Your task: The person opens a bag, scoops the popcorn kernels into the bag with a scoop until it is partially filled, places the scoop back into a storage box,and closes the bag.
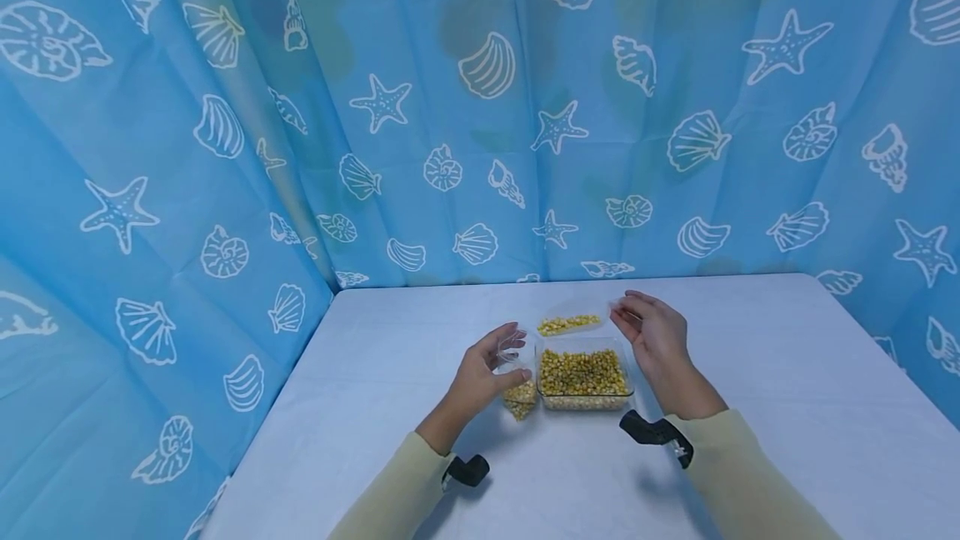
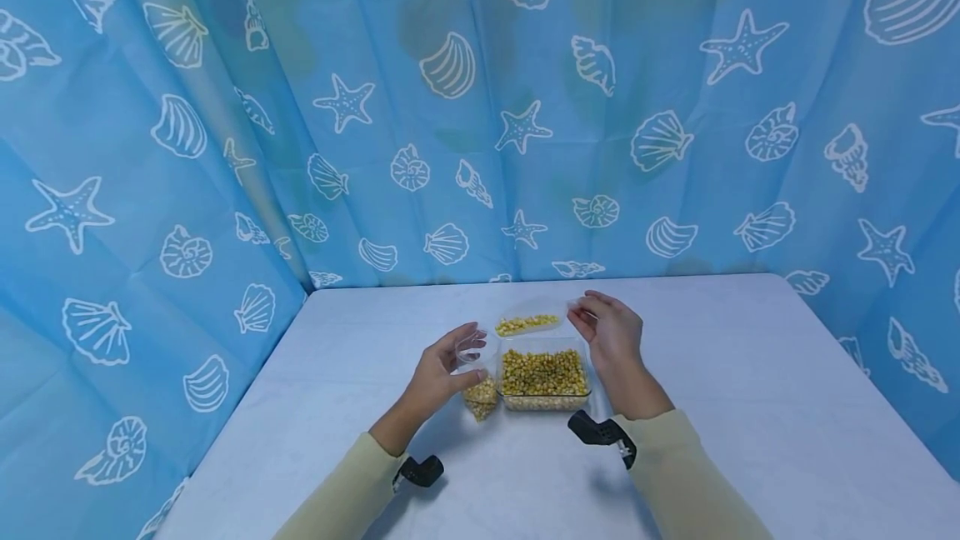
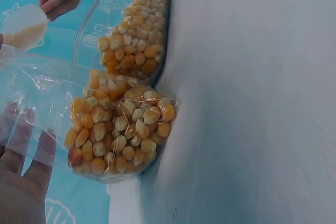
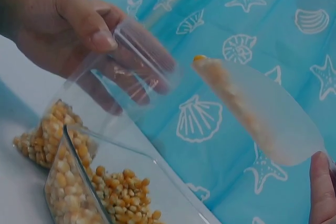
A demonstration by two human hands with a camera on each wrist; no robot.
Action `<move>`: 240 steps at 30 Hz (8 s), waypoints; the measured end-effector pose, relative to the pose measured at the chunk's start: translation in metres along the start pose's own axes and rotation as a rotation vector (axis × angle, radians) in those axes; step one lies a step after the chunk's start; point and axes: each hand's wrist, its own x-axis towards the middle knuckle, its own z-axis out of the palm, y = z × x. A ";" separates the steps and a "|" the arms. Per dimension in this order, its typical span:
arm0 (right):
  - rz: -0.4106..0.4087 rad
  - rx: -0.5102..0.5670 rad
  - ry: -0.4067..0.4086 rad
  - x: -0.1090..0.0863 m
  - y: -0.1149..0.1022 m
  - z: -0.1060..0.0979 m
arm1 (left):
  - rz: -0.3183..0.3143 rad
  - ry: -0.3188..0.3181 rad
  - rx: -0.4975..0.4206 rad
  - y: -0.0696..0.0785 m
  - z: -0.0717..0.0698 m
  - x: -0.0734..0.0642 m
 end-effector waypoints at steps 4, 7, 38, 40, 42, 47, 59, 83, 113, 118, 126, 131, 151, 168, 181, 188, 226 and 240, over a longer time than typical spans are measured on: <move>-0.015 0.007 -0.022 -0.004 -0.001 0.005 | -0.006 0.000 0.003 -0.001 0.002 0.001; -0.020 0.015 -0.039 -0.006 0.000 0.009 | -0.009 -0.002 -0.002 -0.003 0.003 0.002; -0.074 -0.053 -0.036 -0.019 0.014 0.019 | -0.042 0.050 -0.052 -0.003 0.012 0.009; -0.084 -0.071 -0.035 -0.020 0.016 0.021 | -0.049 0.054 -0.042 -0.004 0.013 0.009; -0.087 -0.086 -0.035 -0.020 0.017 0.022 | -0.057 0.058 -0.036 -0.004 0.013 0.009; -0.096 -0.105 -0.039 -0.022 0.018 0.025 | -0.071 0.061 -0.035 -0.004 0.014 0.009; -0.132 -0.170 -0.060 -0.025 0.023 0.031 | -0.070 0.058 -0.054 -0.002 0.014 0.008; -0.182 -0.194 -0.105 -0.028 0.023 0.039 | -0.080 0.063 -0.065 0.002 0.013 0.006; -0.263 -0.318 -0.149 -0.029 0.019 0.044 | -0.072 0.047 -0.070 0.002 0.011 0.005; -0.265 -0.314 -0.152 -0.029 0.019 0.044 | -0.069 0.052 -0.064 0.001 0.011 0.005; -0.269 -0.306 -0.160 -0.029 0.019 0.043 | -0.025 0.033 -0.090 -0.001 0.011 0.005; -0.274 -0.289 -0.158 -0.029 0.018 0.042 | 0.001 0.030 -0.089 -0.002 0.012 0.005; -0.262 -0.099 -0.109 -0.022 -0.006 0.020 | 0.047 0.009 -0.062 -0.004 0.009 0.004; -0.327 -0.343 0.072 -0.007 -0.014 -0.021 | -0.039 -0.028 -0.101 -0.006 0.006 0.000; -0.480 -0.733 0.081 0.001 -0.008 -0.023 | -0.060 -0.074 -0.013 -0.006 0.007 0.002; -0.503 -0.803 0.035 0.004 -0.006 -0.025 | -0.012 -0.090 -0.080 -0.005 0.006 0.000; -0.200 -0.790 0.020 0.000 0.031 -0.044 | -0.046 -0.070 -0.032 -0.003 0.008 -0.002; -0.141 -0.812 -0.002 0.005 0.035 -0.037 | -0.061 -0.084 -0.037 0.002 0.009 -0.003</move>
